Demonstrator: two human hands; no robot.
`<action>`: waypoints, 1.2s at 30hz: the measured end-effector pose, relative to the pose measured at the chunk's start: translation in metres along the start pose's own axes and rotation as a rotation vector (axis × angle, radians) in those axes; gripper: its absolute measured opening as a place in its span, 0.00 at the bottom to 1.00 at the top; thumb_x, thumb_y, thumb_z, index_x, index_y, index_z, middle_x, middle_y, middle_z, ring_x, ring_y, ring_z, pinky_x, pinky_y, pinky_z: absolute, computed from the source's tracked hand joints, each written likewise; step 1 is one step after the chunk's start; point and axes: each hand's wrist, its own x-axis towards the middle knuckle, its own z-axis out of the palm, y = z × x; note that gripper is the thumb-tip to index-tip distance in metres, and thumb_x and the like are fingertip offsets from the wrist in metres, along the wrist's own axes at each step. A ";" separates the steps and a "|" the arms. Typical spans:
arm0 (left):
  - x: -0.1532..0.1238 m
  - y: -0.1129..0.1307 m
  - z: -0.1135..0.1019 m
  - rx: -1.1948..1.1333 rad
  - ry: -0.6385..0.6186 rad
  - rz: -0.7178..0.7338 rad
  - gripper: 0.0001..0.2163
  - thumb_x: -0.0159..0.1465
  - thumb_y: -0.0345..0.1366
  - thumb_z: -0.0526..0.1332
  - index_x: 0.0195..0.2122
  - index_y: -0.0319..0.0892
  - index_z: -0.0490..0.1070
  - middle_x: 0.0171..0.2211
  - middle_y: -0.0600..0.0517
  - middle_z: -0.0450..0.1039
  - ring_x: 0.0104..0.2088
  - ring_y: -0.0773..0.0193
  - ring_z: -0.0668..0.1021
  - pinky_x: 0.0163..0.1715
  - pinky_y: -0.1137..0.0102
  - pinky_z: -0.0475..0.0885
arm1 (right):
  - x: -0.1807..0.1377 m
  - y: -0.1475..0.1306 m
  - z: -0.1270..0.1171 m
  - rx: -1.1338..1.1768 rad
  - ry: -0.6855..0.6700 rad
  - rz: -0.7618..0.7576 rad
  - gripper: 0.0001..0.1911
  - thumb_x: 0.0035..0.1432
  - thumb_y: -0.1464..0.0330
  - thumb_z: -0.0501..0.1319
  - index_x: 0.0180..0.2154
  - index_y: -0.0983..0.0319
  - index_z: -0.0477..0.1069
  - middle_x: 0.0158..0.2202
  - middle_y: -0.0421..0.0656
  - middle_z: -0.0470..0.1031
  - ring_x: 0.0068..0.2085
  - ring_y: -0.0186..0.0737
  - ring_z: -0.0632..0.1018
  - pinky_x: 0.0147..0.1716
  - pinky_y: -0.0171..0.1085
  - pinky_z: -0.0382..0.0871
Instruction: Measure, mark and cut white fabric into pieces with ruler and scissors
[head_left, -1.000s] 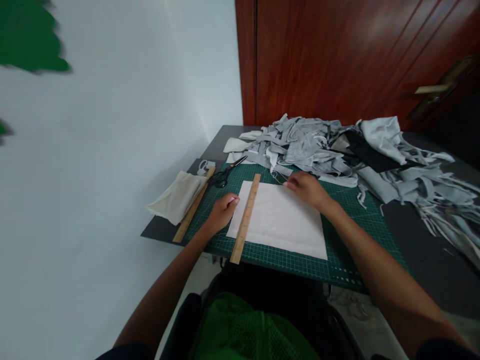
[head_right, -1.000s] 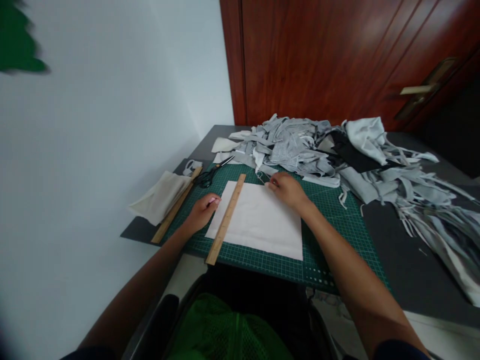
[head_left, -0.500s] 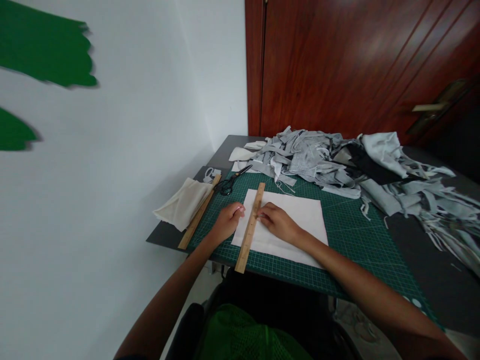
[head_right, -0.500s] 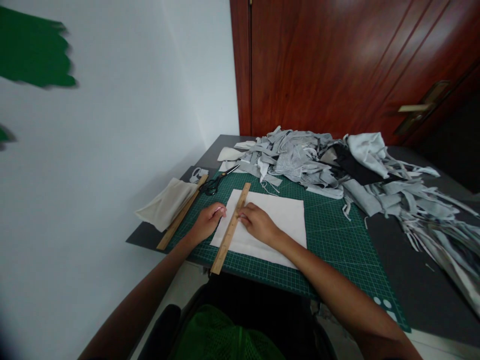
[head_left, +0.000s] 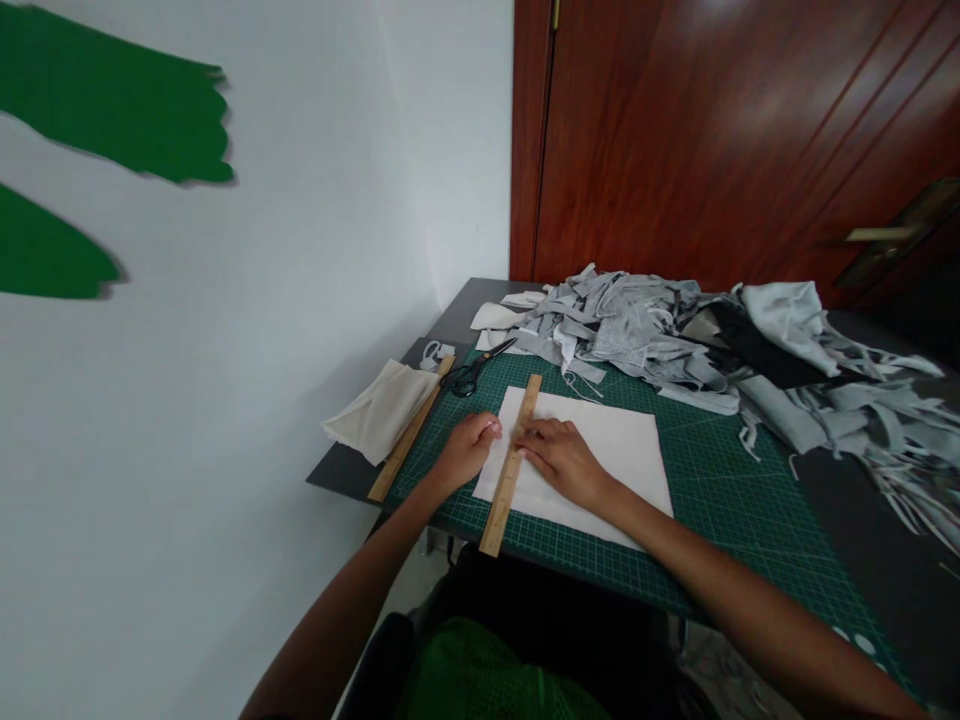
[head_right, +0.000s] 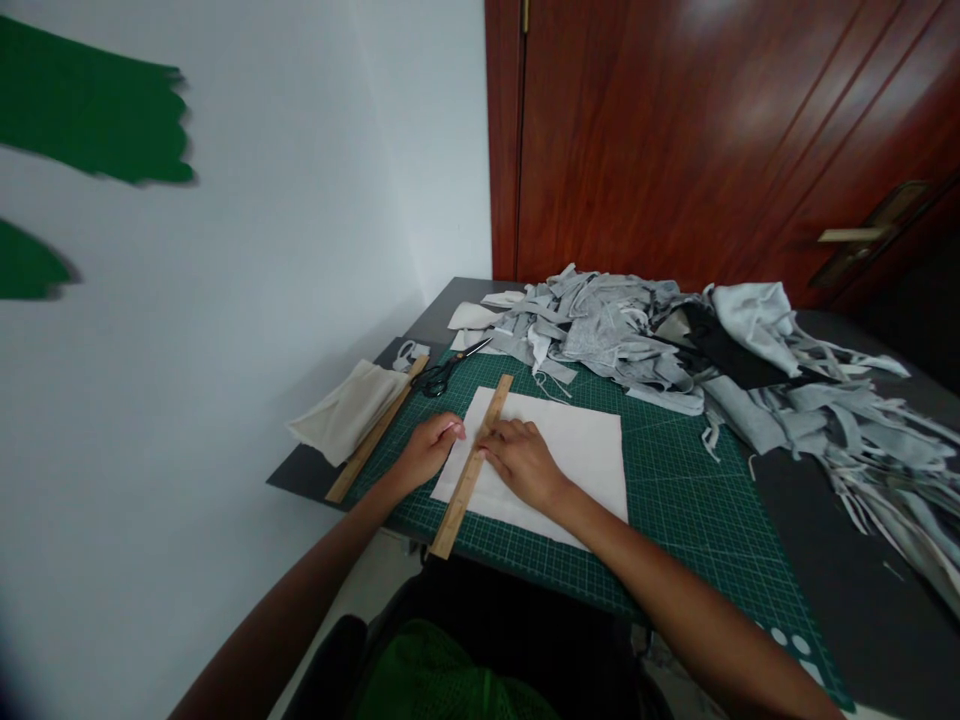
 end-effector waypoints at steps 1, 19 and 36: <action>0.000 0.000 0.000 -0.003 0.004 0.003 0.10 0.70 0.35 0.52 0.34 0.45 0.70 0.34 0.52 0.77 0.39 0.58 0.77 0.44 0.64 0.70 | 0.000 -0.001 0.000 -0.004 -0.001 -0.005 0.16 0.74 0.63 0.54 0.53 0.56 0.77 0.56 0.51 0.77 0.56 0.55 0.75 0.52 0.53 0.66; -0.003 0.000 0.002 -0.029 0.026 0.057 0.11 0.71 0.34 0.51 0.32 0.44 0.69 0.31 0.52 0.74 0.36 0.60 0.76 0.41 0.66 0.68 | 0.037 -0.018 -0.002 -0.086 -0.123 0.256 0.10 0.65 0.73 0.57 0.37 0.62 0.78 0.42 0.48 0.79 0.46 0.44 0.79 0.48 0.38 0.69; -0.001 0.000 0.002 -0.034 0.031 0.054 0.10 0.70 0.31 0.52 0.33 0.43 0.70 0.32 0.53 0.75 0.37 0.62 0.77 0.42 0.67 0.69 | 0.027 -0.029 0.015 -0.033 0.008 0.196 0.15 0.65 0.73 0.56 0.48 0.61 0.79 0.56 0.49 0.79 0.56 0.47 0.77 0.55 0.42 0.67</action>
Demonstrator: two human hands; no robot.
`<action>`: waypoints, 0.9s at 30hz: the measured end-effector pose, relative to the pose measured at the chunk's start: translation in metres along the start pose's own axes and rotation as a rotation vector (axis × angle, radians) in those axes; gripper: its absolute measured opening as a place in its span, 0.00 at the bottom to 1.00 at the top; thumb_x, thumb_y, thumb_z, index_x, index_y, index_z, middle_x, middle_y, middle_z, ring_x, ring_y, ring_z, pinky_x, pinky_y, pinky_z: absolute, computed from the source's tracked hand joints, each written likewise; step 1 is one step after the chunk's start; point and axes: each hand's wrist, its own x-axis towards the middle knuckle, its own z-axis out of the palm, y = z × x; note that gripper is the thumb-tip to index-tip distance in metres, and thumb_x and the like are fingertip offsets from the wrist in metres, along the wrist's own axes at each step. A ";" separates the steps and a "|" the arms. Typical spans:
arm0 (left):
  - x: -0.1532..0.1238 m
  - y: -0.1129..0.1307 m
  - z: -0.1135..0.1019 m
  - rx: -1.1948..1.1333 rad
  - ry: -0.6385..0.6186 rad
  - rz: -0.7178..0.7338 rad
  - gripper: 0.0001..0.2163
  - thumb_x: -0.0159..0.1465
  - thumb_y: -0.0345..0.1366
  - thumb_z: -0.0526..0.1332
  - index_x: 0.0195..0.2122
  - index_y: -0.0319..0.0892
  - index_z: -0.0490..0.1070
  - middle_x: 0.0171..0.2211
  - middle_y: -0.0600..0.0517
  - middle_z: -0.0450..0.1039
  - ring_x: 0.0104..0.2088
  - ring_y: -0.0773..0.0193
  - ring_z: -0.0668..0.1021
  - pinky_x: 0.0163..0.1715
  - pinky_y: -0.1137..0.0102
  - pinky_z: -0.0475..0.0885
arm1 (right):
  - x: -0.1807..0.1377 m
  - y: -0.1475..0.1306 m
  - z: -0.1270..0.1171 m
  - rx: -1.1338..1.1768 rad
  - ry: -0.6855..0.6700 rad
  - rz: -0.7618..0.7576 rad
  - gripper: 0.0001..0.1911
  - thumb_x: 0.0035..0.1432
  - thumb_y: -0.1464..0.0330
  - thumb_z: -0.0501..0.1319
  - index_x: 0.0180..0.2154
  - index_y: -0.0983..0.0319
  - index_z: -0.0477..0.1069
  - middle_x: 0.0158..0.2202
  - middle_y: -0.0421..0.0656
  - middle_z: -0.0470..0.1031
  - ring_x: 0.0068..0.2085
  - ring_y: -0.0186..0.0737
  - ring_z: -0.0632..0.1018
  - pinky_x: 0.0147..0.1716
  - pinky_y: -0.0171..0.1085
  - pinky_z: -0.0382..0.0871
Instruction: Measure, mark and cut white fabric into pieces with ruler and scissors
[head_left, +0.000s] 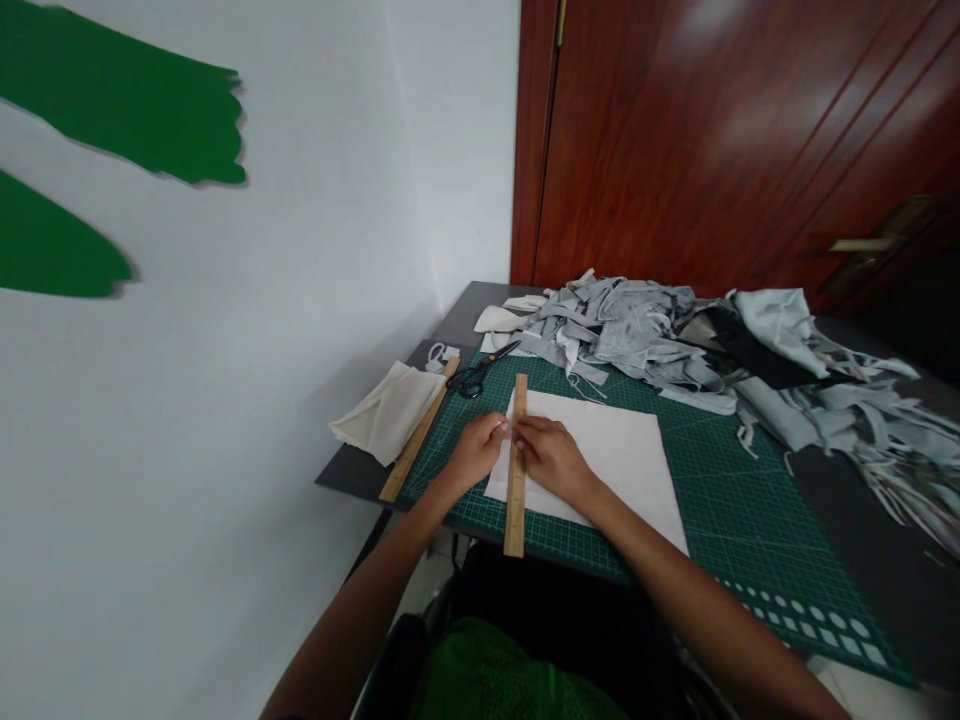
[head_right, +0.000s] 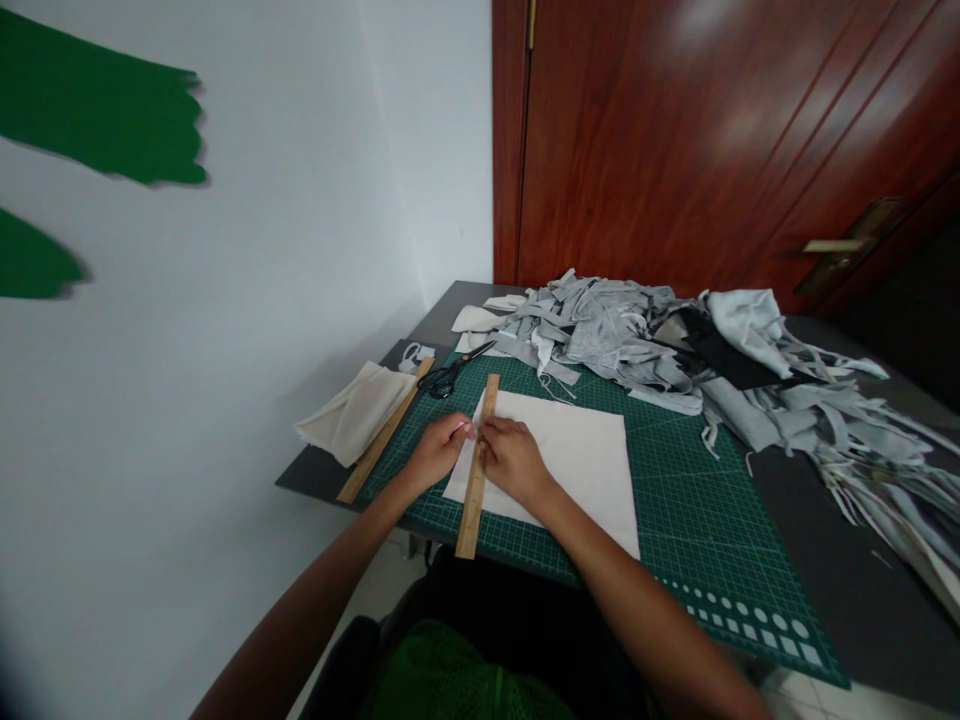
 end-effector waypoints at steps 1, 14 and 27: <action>0.000 0.000 0.000 0.000 0.001 0.000 0.10 0.70 0.31 0.52 0.33 0.43 0.70 0.32 0.53 0.75 0.37 0.62 0.77 0.42 0.68 0.69 | 0.000 0.001 0.000 0.003 0.003 -0.006 0.15 0.65 0.73 0.57 0.48 0.60 0.79 0.57 0.49 0.79 0.56 0.48 0.77 0.55 0.43 0.67; -0.001 0.000 0.001 -0.005 -0.003 -0.020 0.10 0.70 0.31 0.52 0.32 0.43 0.69 0.32 0.53 0.75 0.37 0.62 0.77 0.41 0.68 0.69 | -0.004 0.012 0.007 -0.049 -0.006 -0.005 0.19 0.71 0.60 0.57 0.57 0.59 0.76 0.64 0.52 0.73 0.71 0.58 0.63 0.67 0.60 0.49; -0.002 0.005 -0.001 -0.017 -0.016 -0.049 0.10 0.70 0.33 0.53 0.31 0.43 0.69 0.31 0.53 0.75 0.35 0.62 0.76 0.39 0.68 0.68 | -0.003 0.015 0.006 -0.075 -0.139 -0.017 0.29 0.73 0.55 0.53 0.68 0.60 0.64 0.73 0.56 0.59 0.74 0.58 0.55 0.69 0.65 0.41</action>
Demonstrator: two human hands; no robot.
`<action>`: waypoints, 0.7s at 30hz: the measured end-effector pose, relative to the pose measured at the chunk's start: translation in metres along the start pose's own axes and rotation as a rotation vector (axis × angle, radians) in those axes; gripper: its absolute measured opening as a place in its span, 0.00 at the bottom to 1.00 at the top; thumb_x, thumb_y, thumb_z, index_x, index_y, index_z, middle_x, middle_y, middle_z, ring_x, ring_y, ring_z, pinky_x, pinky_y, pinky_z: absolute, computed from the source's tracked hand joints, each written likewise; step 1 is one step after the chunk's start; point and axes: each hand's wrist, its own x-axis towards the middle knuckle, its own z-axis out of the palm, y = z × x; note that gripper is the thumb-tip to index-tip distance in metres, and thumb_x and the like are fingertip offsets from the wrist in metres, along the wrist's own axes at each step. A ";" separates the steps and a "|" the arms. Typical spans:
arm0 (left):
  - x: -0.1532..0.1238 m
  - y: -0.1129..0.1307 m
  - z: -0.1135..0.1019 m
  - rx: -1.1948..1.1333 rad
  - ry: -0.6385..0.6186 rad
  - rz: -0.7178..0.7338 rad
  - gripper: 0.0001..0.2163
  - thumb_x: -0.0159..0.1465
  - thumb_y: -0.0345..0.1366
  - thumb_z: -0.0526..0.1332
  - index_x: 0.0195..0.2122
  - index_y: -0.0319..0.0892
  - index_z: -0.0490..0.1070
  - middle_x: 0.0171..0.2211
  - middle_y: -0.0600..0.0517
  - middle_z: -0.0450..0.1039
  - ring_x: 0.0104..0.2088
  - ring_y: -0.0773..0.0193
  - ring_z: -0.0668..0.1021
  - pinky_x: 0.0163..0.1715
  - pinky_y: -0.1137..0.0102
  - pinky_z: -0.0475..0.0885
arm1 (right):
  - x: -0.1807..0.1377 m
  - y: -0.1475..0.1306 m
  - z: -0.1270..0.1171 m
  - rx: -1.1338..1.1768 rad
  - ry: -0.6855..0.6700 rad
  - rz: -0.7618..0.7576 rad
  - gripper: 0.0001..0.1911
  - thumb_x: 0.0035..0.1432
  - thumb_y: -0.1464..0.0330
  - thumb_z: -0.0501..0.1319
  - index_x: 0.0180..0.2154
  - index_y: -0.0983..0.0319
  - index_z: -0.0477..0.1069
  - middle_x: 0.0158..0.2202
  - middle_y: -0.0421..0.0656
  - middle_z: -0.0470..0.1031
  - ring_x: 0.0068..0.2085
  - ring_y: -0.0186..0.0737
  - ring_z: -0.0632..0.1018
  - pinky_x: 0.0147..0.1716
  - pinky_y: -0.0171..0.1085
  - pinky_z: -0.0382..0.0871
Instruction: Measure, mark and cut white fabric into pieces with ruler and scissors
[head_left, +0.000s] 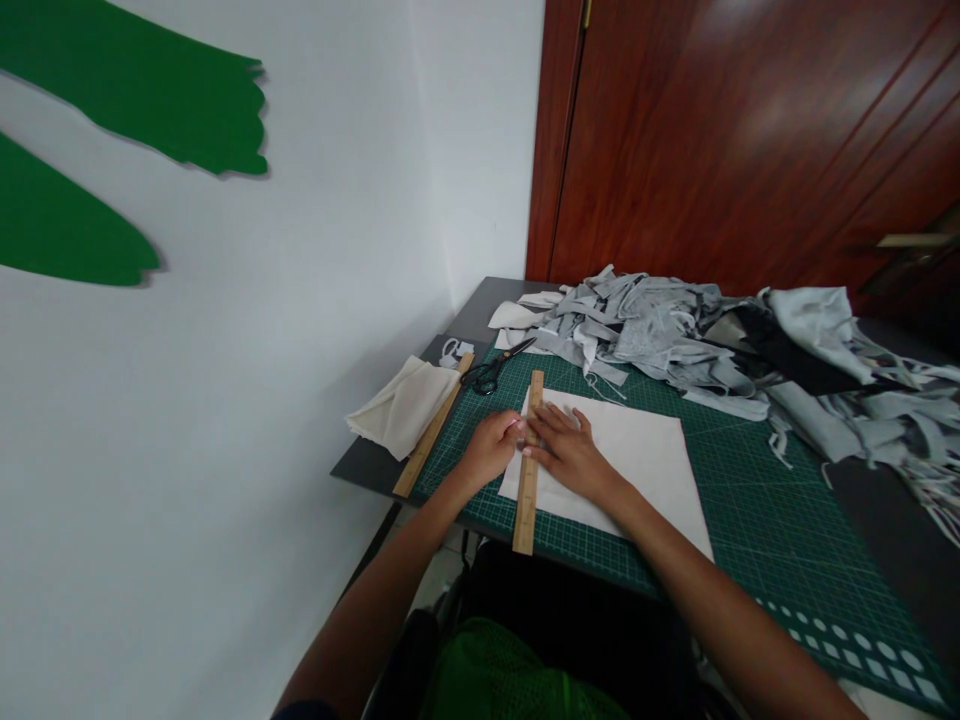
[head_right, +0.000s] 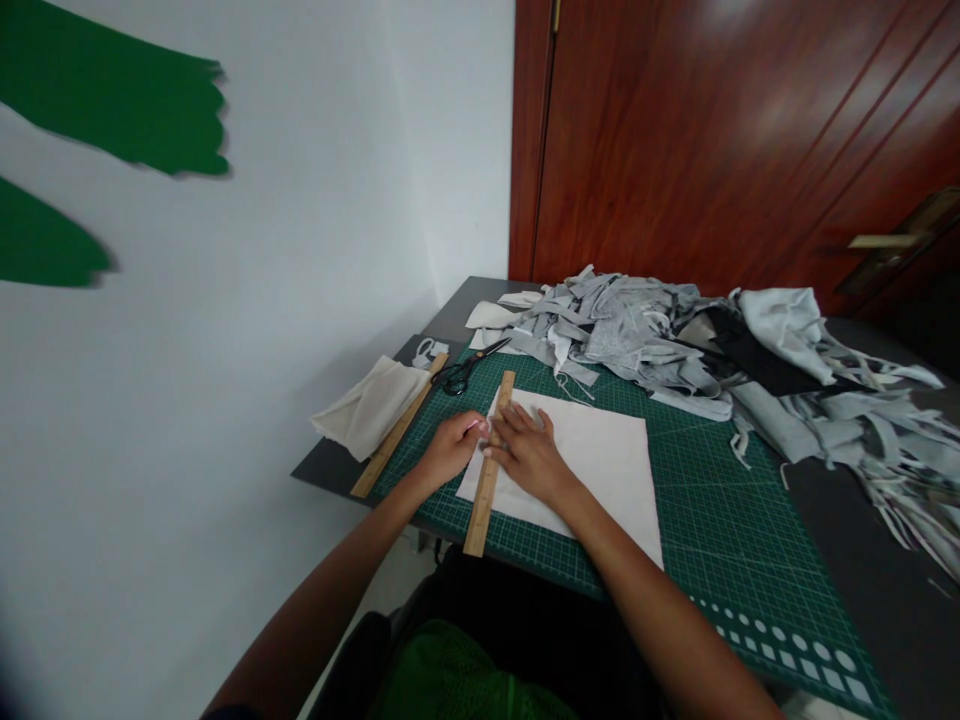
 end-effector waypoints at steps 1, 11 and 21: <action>0.000 0.000 0.000 -0.001 0.000 -0.004 0.10 0.69 0.33 0.53 0.31 0.43 0.69 0.31 0.53 0.75 0.36 0.62 0.77 0.39 0.68 0.69 | 0.000 0.000 0.002 0.007 0.016 0.011 0.29 0.73 0.54 0.53 0.67 0.60 0.65 0.72 0.56 0.59 0.74 0.58 0.56 0.68 0.65 0.43; 0.001 0.002 -0.002 -0.016 0.009 -0.028 0.10 0.68 0.30 0.53 0.31 0.43 0.70 0.32 0.53 0.77 0.35 0.63 0.78 0.39 0.70 0.70 | -0.003 0.002 -0.011 0.010 -0.020 0.018 0.34 0.69 0.53 0.57 0.69 0.64 0.61 0.70 0.59 0.62 0.69 0.59 0.63 0.65 0.57 0.54; 0.000 -0.001 0.000 -0.052 0.043 -0.061 0.11 0.68 0.31 0.54 0.30 0.43 0.72 0.31 0.54 0.79 0.35 0.62 0.80 0.38 0.69 0.70 | -0.002 0.014 -0.011 0.101 -0.073 0.052 0.42 0.62 0.48 0.63 0.71 0.58 0.60 0.73 0.55 0.58 0.72 0.60 0.60 0.66 0.59 0.52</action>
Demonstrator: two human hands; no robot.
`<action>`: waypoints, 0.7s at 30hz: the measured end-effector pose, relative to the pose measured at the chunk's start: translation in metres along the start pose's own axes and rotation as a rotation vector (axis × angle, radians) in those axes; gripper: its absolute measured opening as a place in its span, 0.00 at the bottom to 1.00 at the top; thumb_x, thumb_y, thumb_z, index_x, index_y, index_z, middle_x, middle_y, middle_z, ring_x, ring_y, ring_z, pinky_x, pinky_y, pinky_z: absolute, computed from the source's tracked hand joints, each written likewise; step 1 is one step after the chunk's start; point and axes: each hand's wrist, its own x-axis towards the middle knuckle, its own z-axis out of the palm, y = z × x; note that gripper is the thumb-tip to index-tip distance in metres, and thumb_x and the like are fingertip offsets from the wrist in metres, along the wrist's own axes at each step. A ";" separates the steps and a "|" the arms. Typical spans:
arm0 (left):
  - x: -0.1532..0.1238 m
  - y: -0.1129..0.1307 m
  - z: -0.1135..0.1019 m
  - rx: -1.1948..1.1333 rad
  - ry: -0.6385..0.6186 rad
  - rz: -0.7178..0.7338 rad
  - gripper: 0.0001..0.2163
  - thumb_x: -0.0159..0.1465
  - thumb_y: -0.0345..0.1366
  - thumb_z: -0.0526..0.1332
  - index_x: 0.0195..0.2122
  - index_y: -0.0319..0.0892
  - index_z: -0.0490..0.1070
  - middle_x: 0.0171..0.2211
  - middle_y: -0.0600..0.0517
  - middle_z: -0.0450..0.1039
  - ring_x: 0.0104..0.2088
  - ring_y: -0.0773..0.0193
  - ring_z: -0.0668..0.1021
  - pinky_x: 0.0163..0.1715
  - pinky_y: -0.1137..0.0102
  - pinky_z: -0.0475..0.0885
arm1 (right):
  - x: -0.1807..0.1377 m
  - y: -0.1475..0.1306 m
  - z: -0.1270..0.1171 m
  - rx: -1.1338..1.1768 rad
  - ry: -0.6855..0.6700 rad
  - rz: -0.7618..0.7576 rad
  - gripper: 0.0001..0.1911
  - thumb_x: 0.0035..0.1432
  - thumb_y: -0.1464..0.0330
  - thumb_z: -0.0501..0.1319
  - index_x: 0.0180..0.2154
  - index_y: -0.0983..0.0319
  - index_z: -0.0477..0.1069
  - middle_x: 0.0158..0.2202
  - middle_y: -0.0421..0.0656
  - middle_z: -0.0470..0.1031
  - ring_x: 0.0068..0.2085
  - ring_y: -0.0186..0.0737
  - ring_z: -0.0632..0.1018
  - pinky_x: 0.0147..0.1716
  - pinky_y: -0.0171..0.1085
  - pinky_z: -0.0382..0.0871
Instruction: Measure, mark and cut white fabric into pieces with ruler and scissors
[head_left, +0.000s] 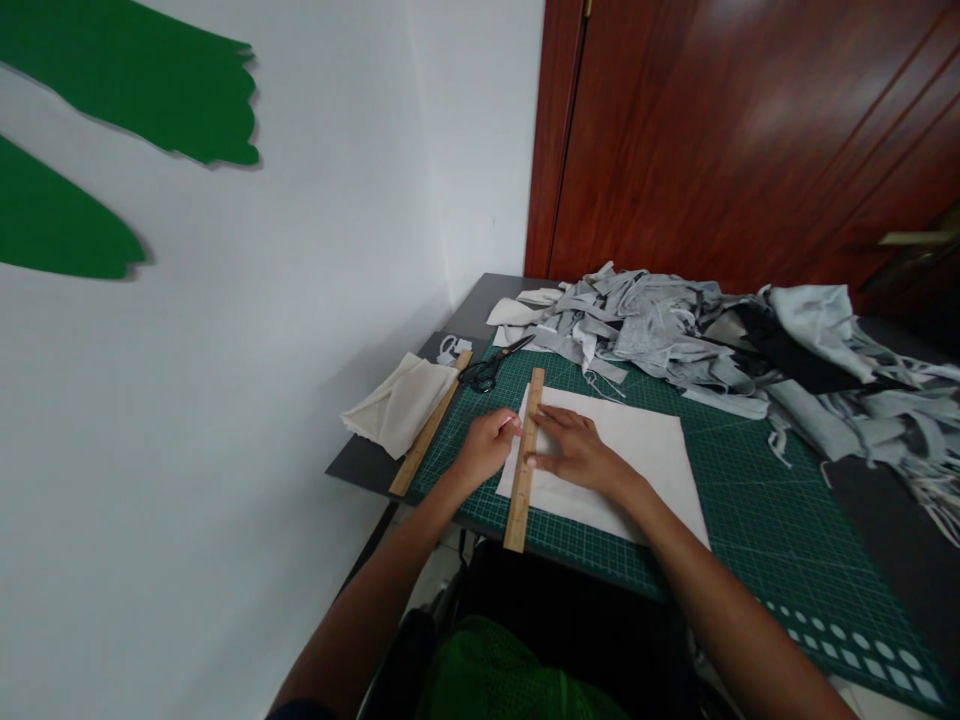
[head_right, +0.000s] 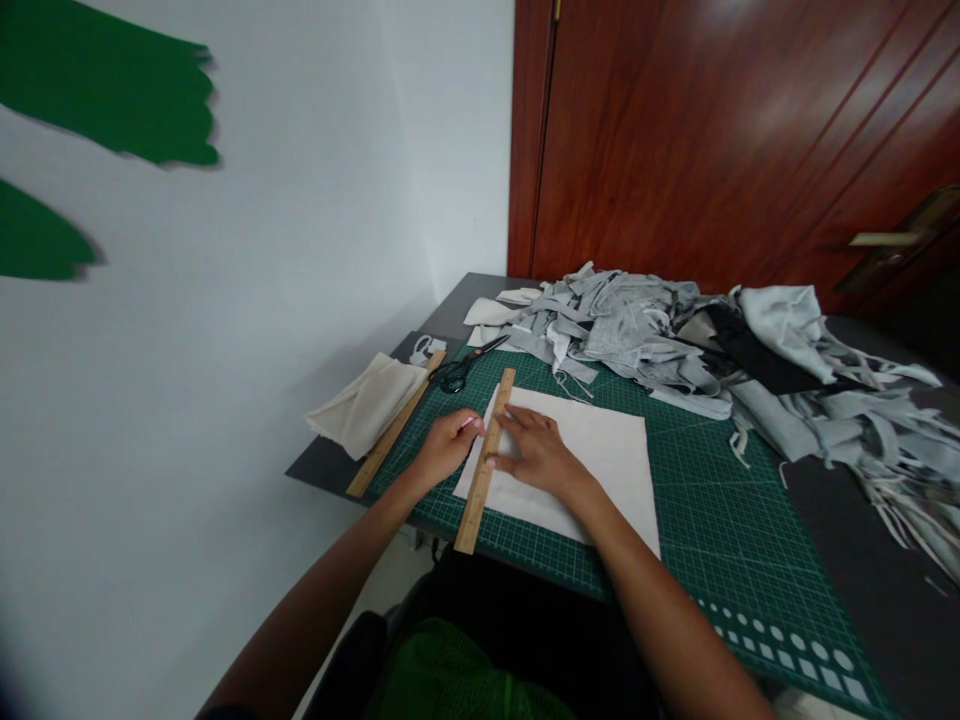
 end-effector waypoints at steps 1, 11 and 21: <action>0.000 0.000 0.000 -0.003 0.004 -0.006 0.11 0.68 0.31 0.54 0.30 0.43 0.72 0.31 0.54 0.79 0.35 0.62 0.80 0.38 0.69 0.71 | 0.000 0.000 0.001 0.002 0.013 0.002 0.42 0.62 0.46 0.64 0.70 0.57 0.61 0.73 0.55 0.59 0.71 0.60 0.60 0.66 0.59 0.53; -0.002 -0.001 -0.001 0.013 0.045 -0.030 0.11 0.68 0.32 0.54 0.30 0.43 0.72 0.30 0.55 0.78 0.34 0.63 0.79 0.37 0.70 0.70 | -0.001 -0.004 0.002 -0.057 0.042 -0.008 0.42 0.62 0.44 0.61 0.70 0.57 0.62 0.72 0.56 0.61 0.70 0.61 0.63 0.64 0.59 0.55; 0.001 -0.002 -0.003 0.058 0.007 0.036 0.10 0.69 0.32 0.53 0.31 0.44 0.71 0.30 0.55 0.76 0.33 0.63 0.77 0.36 0.70 0.68 | -0.001 -0.006 0.001 -0.021 0.069 -0.034 0.43 0.62 0.43 0.61 0.69 0.61 0.62 0.71 0.58 0.61 0.70 0.60 0.62 0.66 0.57 0.53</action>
